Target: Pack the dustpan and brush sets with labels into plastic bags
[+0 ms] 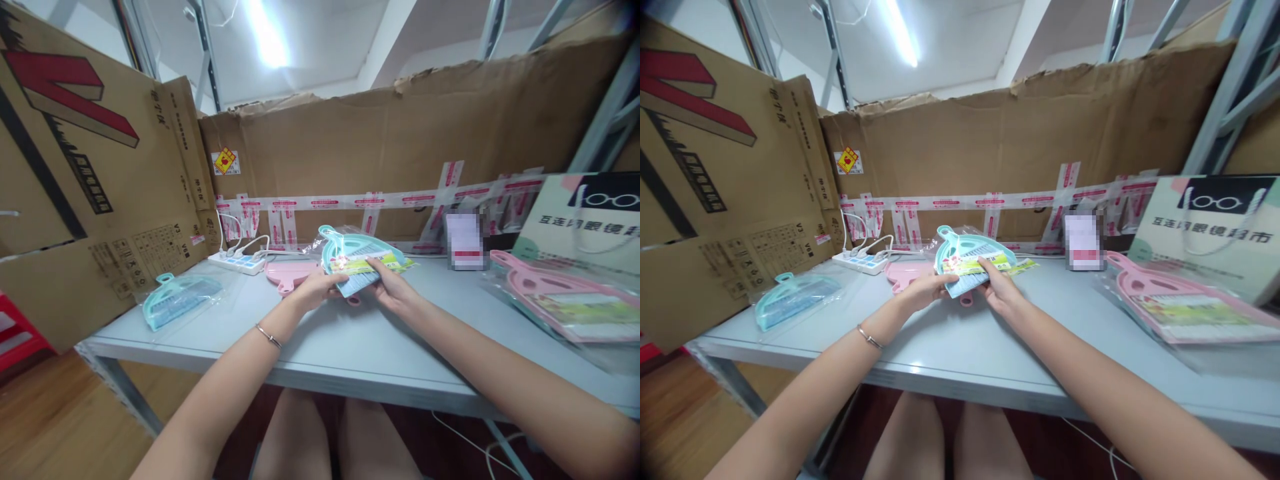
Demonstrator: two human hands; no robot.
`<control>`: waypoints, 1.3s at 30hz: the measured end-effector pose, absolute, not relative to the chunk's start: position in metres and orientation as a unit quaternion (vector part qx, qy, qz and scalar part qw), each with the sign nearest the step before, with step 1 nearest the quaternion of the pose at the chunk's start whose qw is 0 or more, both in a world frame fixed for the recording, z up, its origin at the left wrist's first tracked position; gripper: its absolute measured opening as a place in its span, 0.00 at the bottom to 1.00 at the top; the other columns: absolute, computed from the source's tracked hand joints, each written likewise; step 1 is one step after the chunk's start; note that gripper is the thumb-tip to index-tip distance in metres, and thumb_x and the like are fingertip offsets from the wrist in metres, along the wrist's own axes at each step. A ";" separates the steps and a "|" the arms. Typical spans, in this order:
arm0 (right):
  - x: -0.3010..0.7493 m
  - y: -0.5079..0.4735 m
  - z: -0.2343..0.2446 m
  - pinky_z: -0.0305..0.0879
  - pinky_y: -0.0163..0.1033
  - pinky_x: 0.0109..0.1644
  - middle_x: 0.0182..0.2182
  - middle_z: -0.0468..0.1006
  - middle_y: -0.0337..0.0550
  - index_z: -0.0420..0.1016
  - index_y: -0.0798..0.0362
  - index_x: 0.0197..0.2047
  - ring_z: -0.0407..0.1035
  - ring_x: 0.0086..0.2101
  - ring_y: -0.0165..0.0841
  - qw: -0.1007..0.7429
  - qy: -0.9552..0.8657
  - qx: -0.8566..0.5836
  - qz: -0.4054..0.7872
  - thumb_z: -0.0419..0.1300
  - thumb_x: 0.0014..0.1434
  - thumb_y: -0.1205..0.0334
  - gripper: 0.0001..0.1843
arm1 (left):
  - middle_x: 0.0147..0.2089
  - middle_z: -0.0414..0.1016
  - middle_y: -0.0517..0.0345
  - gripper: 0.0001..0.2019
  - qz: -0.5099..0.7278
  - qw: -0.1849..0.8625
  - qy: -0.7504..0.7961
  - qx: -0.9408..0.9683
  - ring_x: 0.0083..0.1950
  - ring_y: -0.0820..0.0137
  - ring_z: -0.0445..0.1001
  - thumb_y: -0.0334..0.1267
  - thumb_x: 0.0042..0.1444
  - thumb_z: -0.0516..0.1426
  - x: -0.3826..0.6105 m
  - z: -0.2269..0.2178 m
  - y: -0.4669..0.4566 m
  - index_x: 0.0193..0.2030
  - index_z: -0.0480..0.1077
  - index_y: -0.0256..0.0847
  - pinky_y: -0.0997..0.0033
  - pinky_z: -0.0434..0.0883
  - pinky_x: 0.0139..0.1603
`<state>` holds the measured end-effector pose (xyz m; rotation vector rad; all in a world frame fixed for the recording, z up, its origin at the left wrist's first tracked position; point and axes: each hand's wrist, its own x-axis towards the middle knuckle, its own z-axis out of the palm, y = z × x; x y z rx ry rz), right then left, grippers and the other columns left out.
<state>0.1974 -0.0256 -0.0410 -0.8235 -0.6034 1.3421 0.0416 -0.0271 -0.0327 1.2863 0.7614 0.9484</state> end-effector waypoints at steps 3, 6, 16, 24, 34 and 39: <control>0.203 -0.024 -0.037 0.74 0.31 0.29 0.27 0.78 0.38 0.68 0.52 0.36 0.73 0.28 0.29 0.651 -0.256 -0.395 0.595 0.57 0.56 0.69 0.03 | 0.46 0.76 0.47 0.15 0.399 0.620 0.360 0.572 0.37 0.71 0.74 0.31 0.47 0.62 0.032 -0.030 -0.021 0.44 0.70 0.36 0.75 0.72 0.34; 0.209 -0.021 -0.036 0.73 0.30 0.27 0.24 0.76 0.36 0.67 0.52 0.36 0.72 0.24 0.27 0.629 -0.256 -0.431 0.595 0.58 0.56 0.68 0.04 | 0.43 0.76 0.49 0.16 0.384 0.622 0.367 0.576 0.35 0.72 0.74 0.31 0.45 0.63 0.024 -0.027 -0.018 0.43 0.71 0.36 0.75 0.71 0.33; 0.238 -0.017 -0.039 0.60 0.29 0.11 0.15 0.72 0.46 0.70 0.56 0.27 0.65 0.14 0.29 0.433 -0.341 -0.521 0.652 0.62 0.51 0.45 0.20 | 0.33 0.77 0.55 0.14 0.365 0.636 0.398 0.550 0.28 0.77 0.72 0.28 0.43 0.63 0.007 -0.028 -0.006 0.40 0.71 0.35 0.78 0.70 0.31; 0.262 -0.014 -0.034 0.63 0.28 0.15 0.15 0.68 0.36 0.66 0.53 0.29 0.62 0.14 0.25 0.497 -0.386 -0.453 0.631 0.62 0.54 0.50 0.15 | 0.32 0.77 0.55 0.13 0.387 0.642 0.410 0.519 0.28 0.77 0.72 0.28 0.45 0.62 -0.005 -0.026 0.002 0.40 0.71 0.34 0.79 0.70 0.29; 0.248 -0.014 -0.040 0.71 0.26 0.24 0.28 0.79 0.46 0.75 0.61 0.36 0.74 0.25 0.29 0.516 -0.405 -0.423 0.625 0.59 0.49 0.81 0.12 | 0.28 0.75 0.57 0.12 0.344 0.661 0.417 0.521 0.25 0.78 0.70 0.31 0.45 0.63 -0.006 -0.025 0.000 0.38 0.72 0.34 0.81 0.68 0.24; 0.245 -0.008 -0.049 0.66 0.26 0.16 0.22 0.78 0.44 0.75 0.61 0.32 0.70 0.18 0.28 0.536 -0.409 -0.441 0.592 0.63 0.49 0.75 0.04 | 0.24 0.72 0.60 0.10 0.345 0.655 0.432 0.515 0.21 0.79 0.68 0.33 0.44 0.64 -0.005 -0.026 0.000 0.35 0.71 0.35 0.82 0.65 0.19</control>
